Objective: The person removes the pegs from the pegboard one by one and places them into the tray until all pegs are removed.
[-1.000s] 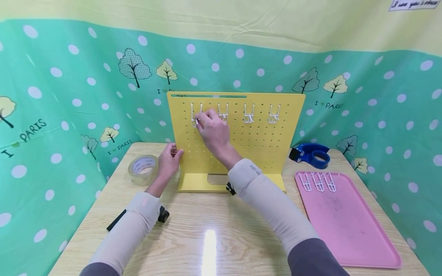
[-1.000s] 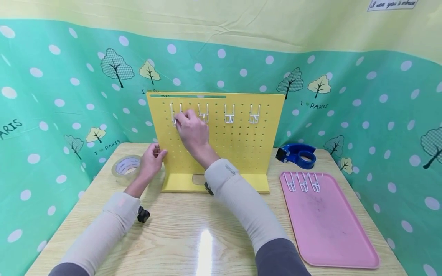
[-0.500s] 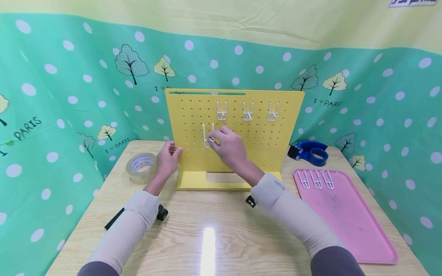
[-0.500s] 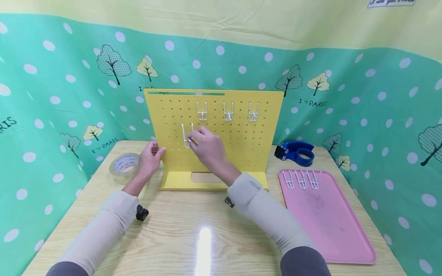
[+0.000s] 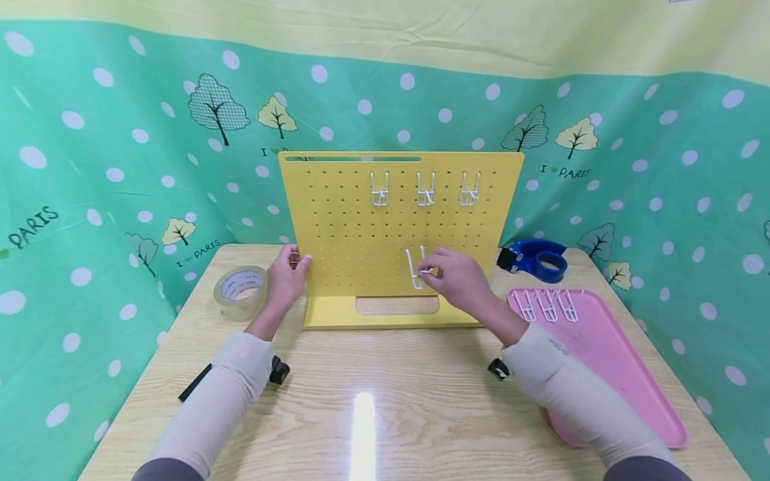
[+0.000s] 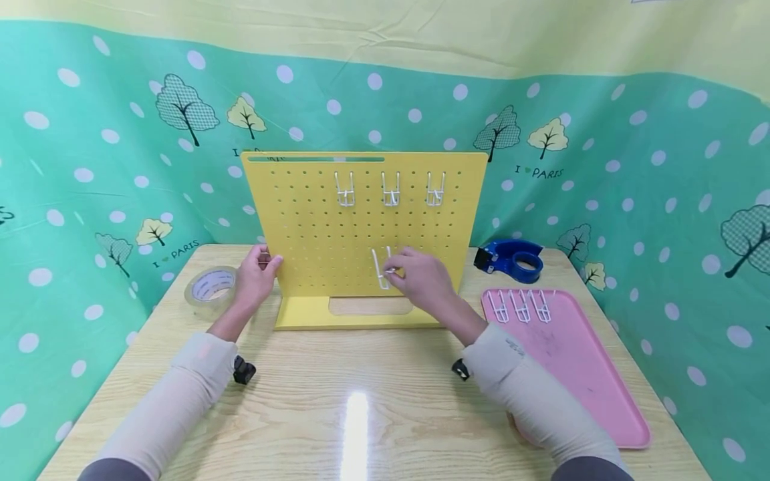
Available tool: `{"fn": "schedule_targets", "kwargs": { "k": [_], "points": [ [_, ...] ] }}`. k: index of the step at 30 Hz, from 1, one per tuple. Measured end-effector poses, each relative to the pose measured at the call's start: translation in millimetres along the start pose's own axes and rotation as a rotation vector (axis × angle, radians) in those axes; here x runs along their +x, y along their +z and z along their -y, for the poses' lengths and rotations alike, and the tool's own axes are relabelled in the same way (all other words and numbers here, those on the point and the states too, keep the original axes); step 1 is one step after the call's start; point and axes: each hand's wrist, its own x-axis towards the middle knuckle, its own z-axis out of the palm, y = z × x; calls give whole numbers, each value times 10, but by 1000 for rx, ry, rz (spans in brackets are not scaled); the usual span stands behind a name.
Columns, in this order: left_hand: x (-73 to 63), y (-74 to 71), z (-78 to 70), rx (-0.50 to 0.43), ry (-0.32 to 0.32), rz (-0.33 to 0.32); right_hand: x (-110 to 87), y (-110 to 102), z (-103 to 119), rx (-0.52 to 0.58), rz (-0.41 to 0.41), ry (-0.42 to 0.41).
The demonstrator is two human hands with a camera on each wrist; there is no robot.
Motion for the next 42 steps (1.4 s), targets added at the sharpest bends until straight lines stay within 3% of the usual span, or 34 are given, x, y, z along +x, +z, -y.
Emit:
{"fn": "schedule_targets", "kwargs": {
  "k": [12,17,27,36,42],
  "points": [
    [-10,0,-6,2,10,3,-370,-438,-804,16,79,141],
    [-15,11,-10,-12,-3,14,-524,-647,-1142,-8,135,215],
    [5,6,2,-27,-9,13,-856,-1077,-1872,-85,168,281],
    [3,17,28,-13,-12,23,-1208,-1225,-2483,-77,204,374],
    [16,22,24,-19,-2,13,-1401,-1253,-2758,-101,269,429]
  ]
}}
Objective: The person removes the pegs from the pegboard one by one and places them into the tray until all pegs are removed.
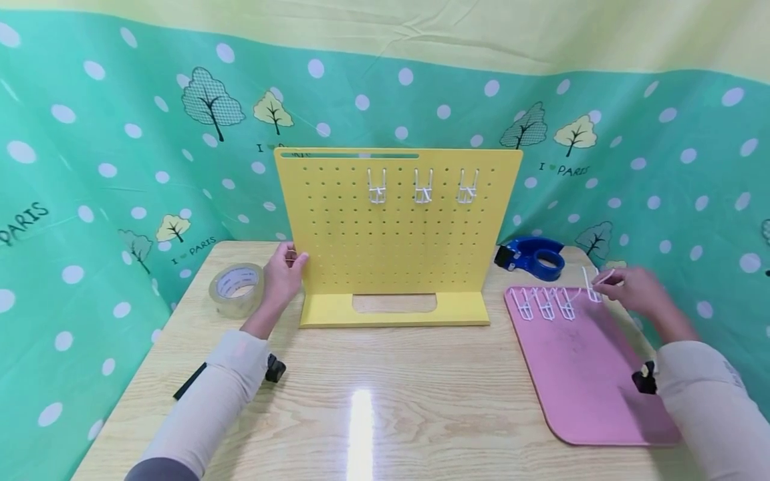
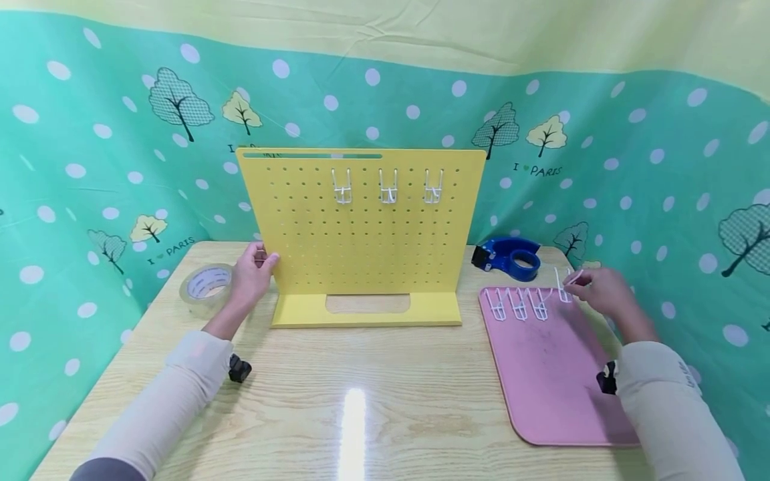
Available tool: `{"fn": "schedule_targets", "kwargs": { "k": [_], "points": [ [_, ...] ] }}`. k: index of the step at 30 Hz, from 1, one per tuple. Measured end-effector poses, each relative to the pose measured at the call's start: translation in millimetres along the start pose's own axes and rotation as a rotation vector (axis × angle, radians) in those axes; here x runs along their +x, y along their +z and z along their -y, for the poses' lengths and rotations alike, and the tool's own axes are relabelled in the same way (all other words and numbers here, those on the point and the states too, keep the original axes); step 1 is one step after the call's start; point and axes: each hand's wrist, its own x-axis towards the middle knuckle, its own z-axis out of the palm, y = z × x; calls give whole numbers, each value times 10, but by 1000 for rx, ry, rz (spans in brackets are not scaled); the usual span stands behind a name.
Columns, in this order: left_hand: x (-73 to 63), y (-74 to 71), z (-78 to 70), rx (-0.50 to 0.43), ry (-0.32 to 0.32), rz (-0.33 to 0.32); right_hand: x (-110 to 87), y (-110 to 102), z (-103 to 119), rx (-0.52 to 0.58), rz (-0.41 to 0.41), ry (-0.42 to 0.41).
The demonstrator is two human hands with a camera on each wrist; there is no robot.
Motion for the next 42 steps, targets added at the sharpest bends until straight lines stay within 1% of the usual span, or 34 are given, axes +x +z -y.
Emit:
{"fn": "schedule_targets", "kwargs": {
  "k": [5,8,11,14,17,22,24,28,36,42],
  "points": [
    [8,-13,1,-1,-1,3,-9,84,-161,-9,106,63],
    [6,-21,1,4,-5,4,-19,168,-218,-1,143,66],
    [0,-25,-3,10,-5,3,-26,257,-251,34,178,82],
    [-7,-24,-7,6,0,4,-16,335,-275,48,199,108],
    [-15,-21,-12,0,6,2,7,386,-303,38,204,112],
    [-25,-24,-20,2,-2,9,44,439,-363,63,239,162],
    [-26,-27,-21,4,-6,13,58,452,-375,65,245,174],
    [-25,-36,-22,8,-5,7,85,456,-359,46,227,163],
    [-17,-26,-12,-6,-2,7,81,406,-339,72,221,167],
    [-7,-22,4,-6,-4,8,66,295,-334,70,156,165]
  ]
}}
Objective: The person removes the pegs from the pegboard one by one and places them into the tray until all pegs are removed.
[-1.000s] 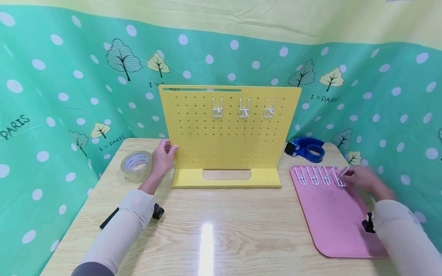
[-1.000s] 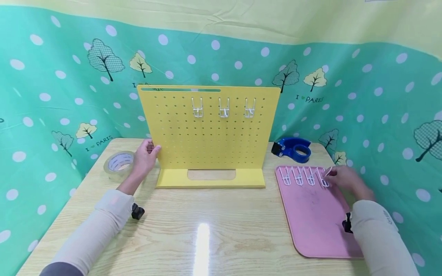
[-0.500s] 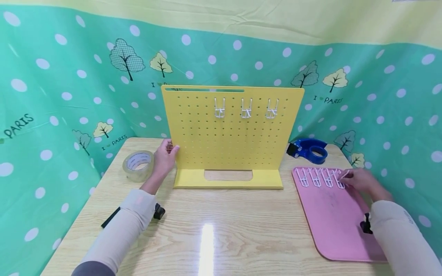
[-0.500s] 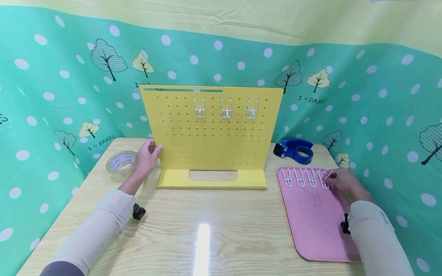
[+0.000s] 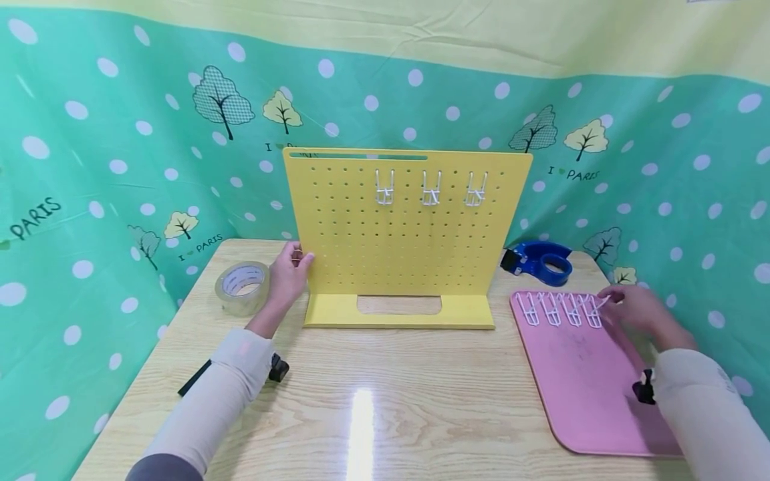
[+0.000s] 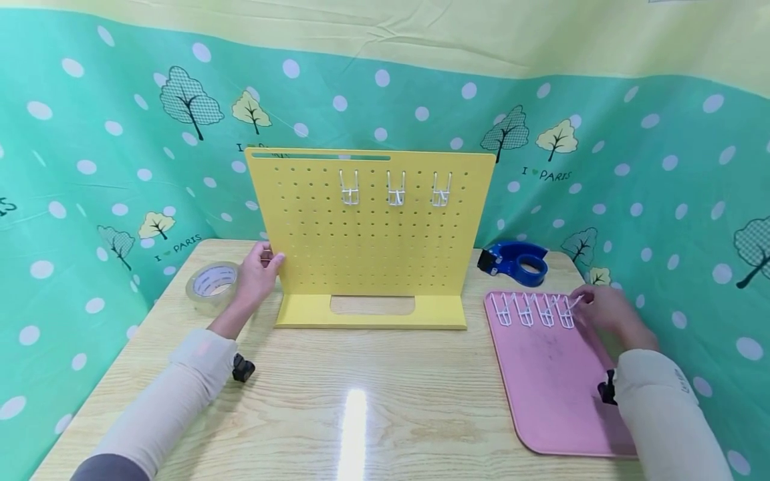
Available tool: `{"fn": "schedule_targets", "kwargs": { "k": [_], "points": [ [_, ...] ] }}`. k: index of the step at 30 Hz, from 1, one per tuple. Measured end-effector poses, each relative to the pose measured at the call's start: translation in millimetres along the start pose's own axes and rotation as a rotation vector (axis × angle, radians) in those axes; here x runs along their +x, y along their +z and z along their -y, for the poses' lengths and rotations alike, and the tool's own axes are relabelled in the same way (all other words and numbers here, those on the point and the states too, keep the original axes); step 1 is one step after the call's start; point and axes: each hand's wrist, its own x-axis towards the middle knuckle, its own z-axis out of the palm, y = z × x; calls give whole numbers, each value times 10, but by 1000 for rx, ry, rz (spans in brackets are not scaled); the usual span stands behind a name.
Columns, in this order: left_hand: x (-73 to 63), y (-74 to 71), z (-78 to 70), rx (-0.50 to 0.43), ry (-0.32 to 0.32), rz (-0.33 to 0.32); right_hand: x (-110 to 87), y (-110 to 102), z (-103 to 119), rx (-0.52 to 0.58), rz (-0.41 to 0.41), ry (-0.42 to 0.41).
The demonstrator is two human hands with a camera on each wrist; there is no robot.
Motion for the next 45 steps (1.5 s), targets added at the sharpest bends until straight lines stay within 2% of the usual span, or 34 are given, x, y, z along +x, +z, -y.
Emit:
{"fn": "schedule_targets", "kwargs": {
  "k": [6,11,16,22,29,37,42,45],
  "points": [
    [-5,10,7,0,0,3,-51,-235,133,-20,-103,-45],
    [-11,8,8,0,3,3,-107,-405,381,-54,-180,-103],
    [-8,4,4,-2,11,-5,-143,-499,770,-101,-234,-159],
    [-7,3,0,9,5,4,-197,-519,1381,-102,-294,-203],
    [-17,-7,-5,-5,2,9,-262,-421,2049,-57,-373,-300],
    [-15,-2,2,-5,-3,13,-240,-164,2518,28,-529,-478],
    [-24,-12,-13,-10,-5,10,-170,51,2796,99,-533,-563],
    [-36,-21,-18,-2,1,8,-118,171,2990,98,-545,-624]
  ]
}}
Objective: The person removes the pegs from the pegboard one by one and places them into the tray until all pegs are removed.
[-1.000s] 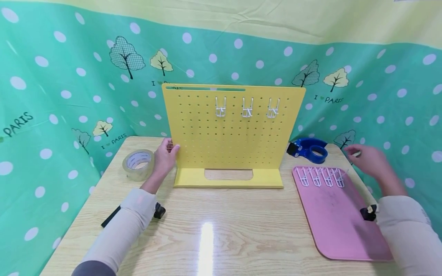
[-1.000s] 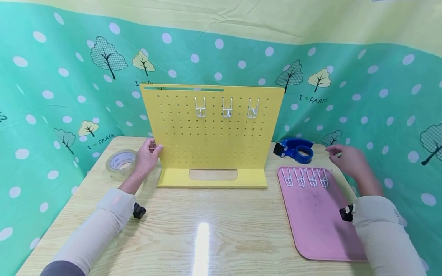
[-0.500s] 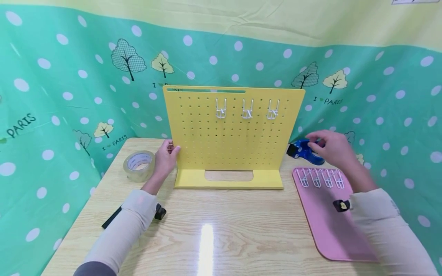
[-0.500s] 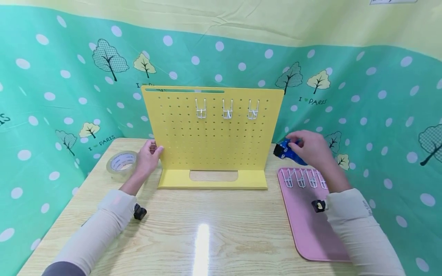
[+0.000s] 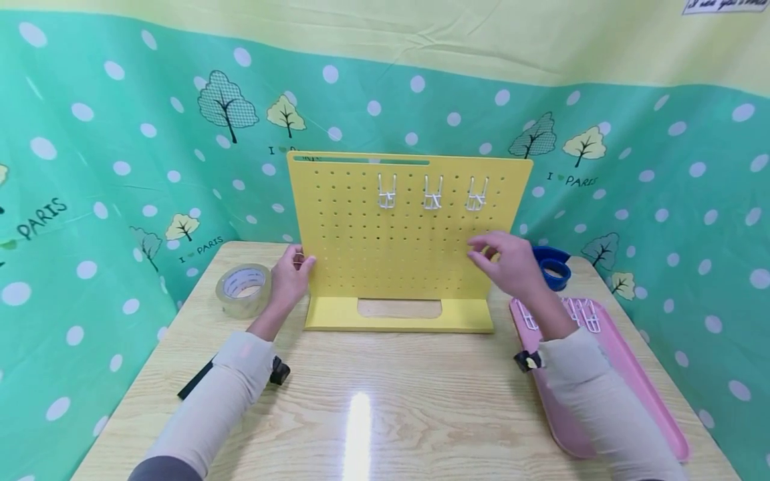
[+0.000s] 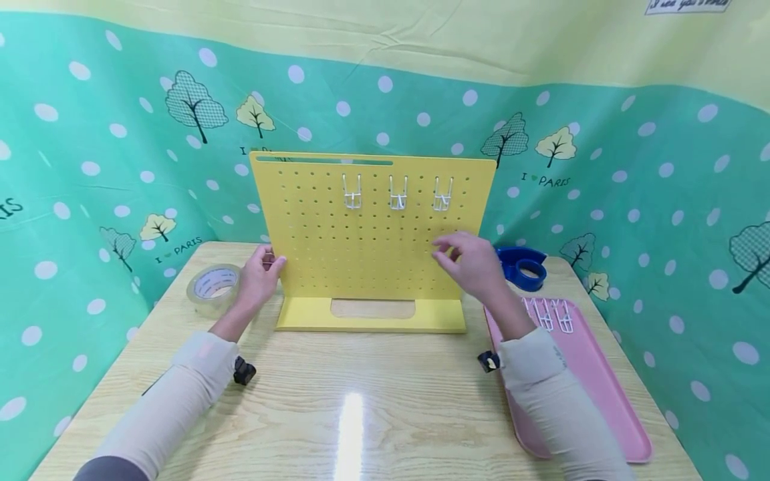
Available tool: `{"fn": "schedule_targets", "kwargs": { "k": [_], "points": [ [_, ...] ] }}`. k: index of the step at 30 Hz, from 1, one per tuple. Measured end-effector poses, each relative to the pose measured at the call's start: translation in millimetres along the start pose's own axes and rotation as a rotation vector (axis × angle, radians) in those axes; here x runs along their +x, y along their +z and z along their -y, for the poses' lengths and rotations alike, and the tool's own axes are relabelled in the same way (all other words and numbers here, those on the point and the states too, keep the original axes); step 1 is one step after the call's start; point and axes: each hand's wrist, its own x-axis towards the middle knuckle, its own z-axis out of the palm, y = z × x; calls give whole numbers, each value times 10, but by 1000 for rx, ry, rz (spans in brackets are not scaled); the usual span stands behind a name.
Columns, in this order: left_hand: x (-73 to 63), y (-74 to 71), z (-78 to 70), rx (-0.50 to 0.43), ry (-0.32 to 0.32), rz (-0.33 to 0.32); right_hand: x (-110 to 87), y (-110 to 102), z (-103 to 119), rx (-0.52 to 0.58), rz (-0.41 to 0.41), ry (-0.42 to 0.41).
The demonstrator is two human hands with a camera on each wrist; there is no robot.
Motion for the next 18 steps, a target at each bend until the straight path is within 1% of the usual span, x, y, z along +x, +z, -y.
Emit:
{"fn": "schedule_targets", "kwargs": {
  "k": [6,11,14,18],
  "points": [
    [-8,-4,4,28,-8,-18,176,320,260,-23,-31,-137],
    [2,3,14,34,7,-36,351,518,479,12,-81,-227],
    [-2,19,10,28,8,-26,455,627,593,35,-121,-240],
    [-1,4,7,27,-3,-8,604,756,754,76,-179,-203]
  ]
}}
